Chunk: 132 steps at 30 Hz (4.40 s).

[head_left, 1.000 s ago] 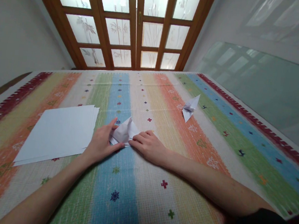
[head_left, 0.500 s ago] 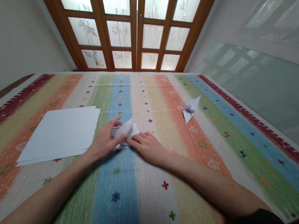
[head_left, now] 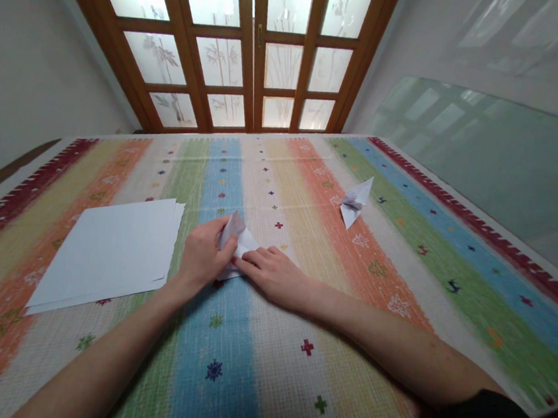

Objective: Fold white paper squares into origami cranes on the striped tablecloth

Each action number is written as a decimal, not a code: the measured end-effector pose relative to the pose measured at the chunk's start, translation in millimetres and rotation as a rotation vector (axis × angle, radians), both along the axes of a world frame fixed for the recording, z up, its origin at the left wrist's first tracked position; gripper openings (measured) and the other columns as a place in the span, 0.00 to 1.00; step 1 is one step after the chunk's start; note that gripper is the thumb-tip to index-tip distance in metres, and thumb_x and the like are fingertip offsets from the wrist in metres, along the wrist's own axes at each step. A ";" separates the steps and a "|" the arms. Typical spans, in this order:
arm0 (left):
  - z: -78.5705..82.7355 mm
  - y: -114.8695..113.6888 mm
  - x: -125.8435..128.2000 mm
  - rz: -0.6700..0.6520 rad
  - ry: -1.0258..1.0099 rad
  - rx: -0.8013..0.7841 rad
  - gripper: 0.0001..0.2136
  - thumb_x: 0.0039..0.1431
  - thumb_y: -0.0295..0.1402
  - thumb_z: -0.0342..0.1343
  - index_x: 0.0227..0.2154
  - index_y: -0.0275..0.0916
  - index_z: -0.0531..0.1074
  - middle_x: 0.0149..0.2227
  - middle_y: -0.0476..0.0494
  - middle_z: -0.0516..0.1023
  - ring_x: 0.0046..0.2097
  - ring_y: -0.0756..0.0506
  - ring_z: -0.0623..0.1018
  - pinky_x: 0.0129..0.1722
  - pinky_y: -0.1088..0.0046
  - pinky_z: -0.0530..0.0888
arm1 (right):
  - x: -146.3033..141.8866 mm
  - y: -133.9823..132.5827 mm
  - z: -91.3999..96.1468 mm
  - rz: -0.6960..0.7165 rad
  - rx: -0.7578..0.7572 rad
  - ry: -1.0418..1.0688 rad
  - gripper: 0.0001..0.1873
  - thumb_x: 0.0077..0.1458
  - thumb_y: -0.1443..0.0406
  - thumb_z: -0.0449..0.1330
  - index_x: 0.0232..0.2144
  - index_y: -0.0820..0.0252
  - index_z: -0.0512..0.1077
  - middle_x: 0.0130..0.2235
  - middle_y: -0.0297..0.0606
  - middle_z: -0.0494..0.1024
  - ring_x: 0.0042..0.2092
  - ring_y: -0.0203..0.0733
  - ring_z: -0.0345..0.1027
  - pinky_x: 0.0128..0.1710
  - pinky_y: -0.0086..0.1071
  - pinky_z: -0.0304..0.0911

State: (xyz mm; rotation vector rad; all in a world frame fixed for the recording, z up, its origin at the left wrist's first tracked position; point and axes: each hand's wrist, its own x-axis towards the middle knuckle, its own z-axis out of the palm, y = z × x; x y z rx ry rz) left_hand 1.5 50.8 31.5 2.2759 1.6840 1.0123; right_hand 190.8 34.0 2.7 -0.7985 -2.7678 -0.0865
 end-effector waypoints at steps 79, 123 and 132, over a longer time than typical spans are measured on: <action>25.0 12.0 4.6 -0.120 -1.002 -0.455 0.14 0.44 0.43 0.67 0.26 0.35 0.81 0.25 0.46 0.79 0.30 0.49 0.73 0.34 0.72 0.70 | -26.0 46.1 65.4 -0.360 -0.711 1.053 0.08 0.49 0.61 0.61 0.24 0.60 0.71 0.25 0.31 0.73 0.25 0.32 0.63 0.25 0.27 0.58; 39.1 0.0 6.9 0.013 -0.522 -0.129 0.05 0.48 0.31 0.61 0.24 0.42 0.82 0.24 0.50 0.82 0.26 0.47 0.78 0.30 0.73 0.71 | -30.3 39.2 70.8 -0.344 -0.572 0.989 0.03 0.48 0.66 0.67 0.26 0.60 0.78 0.28 0.34 0.80 0.29 0.35 0.72 0.31 0.29 0.66; 41.3 -1.3 9.9 0.018 -0.547 -0.150 0.06 0.48 0.37 0.63 0.23 0.42 0.82 0.23 0.49 0.82 0.26 0.46 0.77 0.30 0.72 0.71 | -28.3 40.8 69.9 -0.314 -0.573 0.992 0.04 0.51 0.65 0.65 0.25 0.59 0.77 0.27 0.33 0.79 0.29 0.35 0.71 0.31 0.29 0.64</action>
